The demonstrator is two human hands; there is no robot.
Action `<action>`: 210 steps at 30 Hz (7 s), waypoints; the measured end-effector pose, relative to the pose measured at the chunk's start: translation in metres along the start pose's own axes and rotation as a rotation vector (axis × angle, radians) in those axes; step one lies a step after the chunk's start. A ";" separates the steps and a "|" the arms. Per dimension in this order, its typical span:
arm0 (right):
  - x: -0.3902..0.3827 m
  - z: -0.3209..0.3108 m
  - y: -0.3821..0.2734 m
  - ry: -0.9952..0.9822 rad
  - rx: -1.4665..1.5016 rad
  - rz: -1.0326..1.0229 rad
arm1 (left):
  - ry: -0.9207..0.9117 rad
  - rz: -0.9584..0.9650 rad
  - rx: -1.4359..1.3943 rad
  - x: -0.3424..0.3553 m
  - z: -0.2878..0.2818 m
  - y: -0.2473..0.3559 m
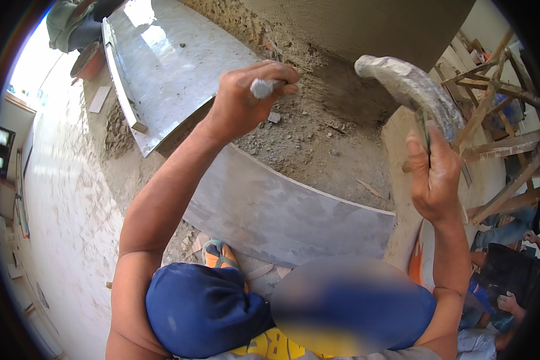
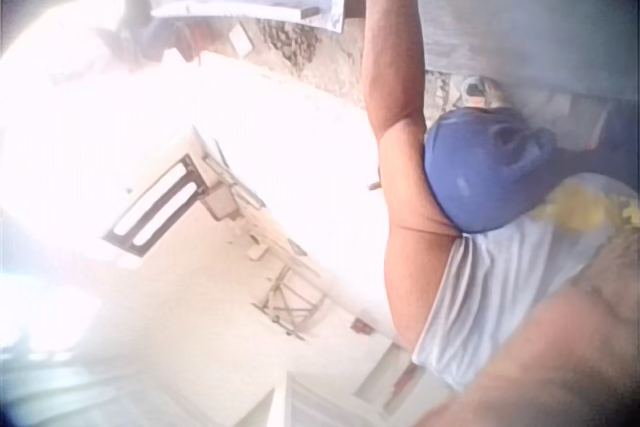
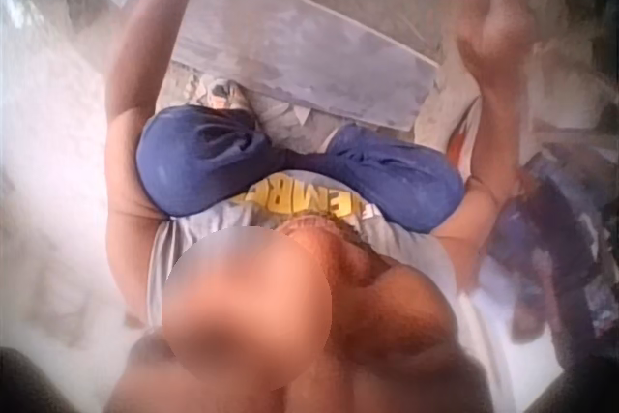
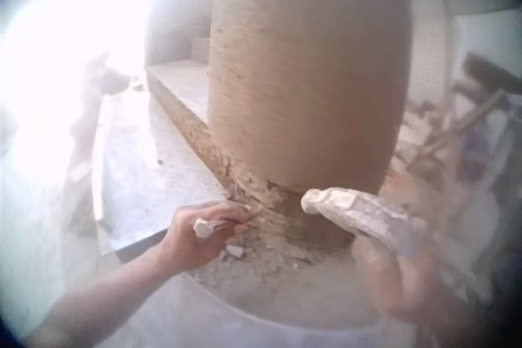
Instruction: The person chips away at the concrete base of a staircase using a hammer and a chisel, then positions a curved grey tile to check the alignment against the structure.
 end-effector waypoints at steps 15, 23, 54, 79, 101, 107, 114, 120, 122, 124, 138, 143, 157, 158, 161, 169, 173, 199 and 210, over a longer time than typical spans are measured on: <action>-0.026 0.015 -0.020 -0.102 -0.275 -0.698 | -0.161 0.148 0.170 -0.025 0.031 0.021; -0.026 0.020 -0.022 -0.054 -0.306 -0.702 | -0.157 0.203 0.210 -0.024 0.032 0.017; -0.012 -0.001 -0.009 0.050 -0.185 -0.559 | -0.427 0.002 0.118 0.032 0.018 0.023; 0.006 -0.008 -0.024 -0.001 -0.223 -0.278 | -0.526 -0.100 0.092 0.059 0.010 0.012; -0.001 -0.012 -0.034 0.087 0.109 -0.104 | -0.538 -0.112 0.108 0.062 0.009 0.013; 0.012 0.007 -0.010 -0.013 -0.135 -0.230 | -0.517 -0.082 0.097 0.067 0.016 0.015; 0.006 0.005 -0.028 0.137 0.288 -0.204 | -0.455 -0.073 0.077 0.056 0.011 0.005; 0.023 0.007 -0.034 0.035 -0.013 -0.134 | -0.548 -0.182 0.146 0.058 0.018 -0.001; 0.017 0.003 -0.040 0.148 0.119 -0.154 | -0.500 -0.160 0.090 0.050 0.014 -0.014; 0.004 -0.006 -0.039 0.237 0.337 -0.079 | -0.374 -0.228 0.059 0.046 0.009 -0.021; -0.002 -0.004 -0.016 -0.040 0.345 0.047 | -0.229 -0.332 0.007 0.030 -0.001 -0.017; 0.004 -0.006 -0.031 0.001 0.515 0.166 | -0.199 -0.229 0.040 0.037 0.004 -0.017; 0.044 -0.005 -0.055 0.169 0.047 -0.089 | -0.221 -0.250 0.072 0.042 0.014 -0.019; 0.045 -0.003 -0.056 0.210 0.134 -0.098 | -0.219 -0.235 0.066 0.040 0.013 -0.023; 0.048 0.004 -0.040 0.137 0.040 -0.104 | -0.254 -0.258 0.054 0.046 0.018 -0.016; 0.051 -0.005 -0.061 0.200 0.039 -0.151 | -0.290 -0.332 0.052 0.046 0.014 -0.015; 0.038 0.005 -0.047 0.133 0.005 -0.145 | -0.265 -0.236 0.020 0.042 0.021 -0.013; 0.039 0.005 -0.033 -0.161 -0.139 -0.008 | -0.292 -0.237 0.025 0.032 0.024 -0.012; 0.045 0.010 -0.036 -0.153 -0.179 -0.027 | -0.254 -0.190 0.046 0.030 0.025 -0.028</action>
Point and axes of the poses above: each hand's wrist, its own x-axis towards the middle knuckle, its own z-axis out of the palm, y = z × x, the point moved 1 cm from there along x, towards the middle knuckle, and after that the axes turned 2 degrees about -z, right-handed, at the moved point
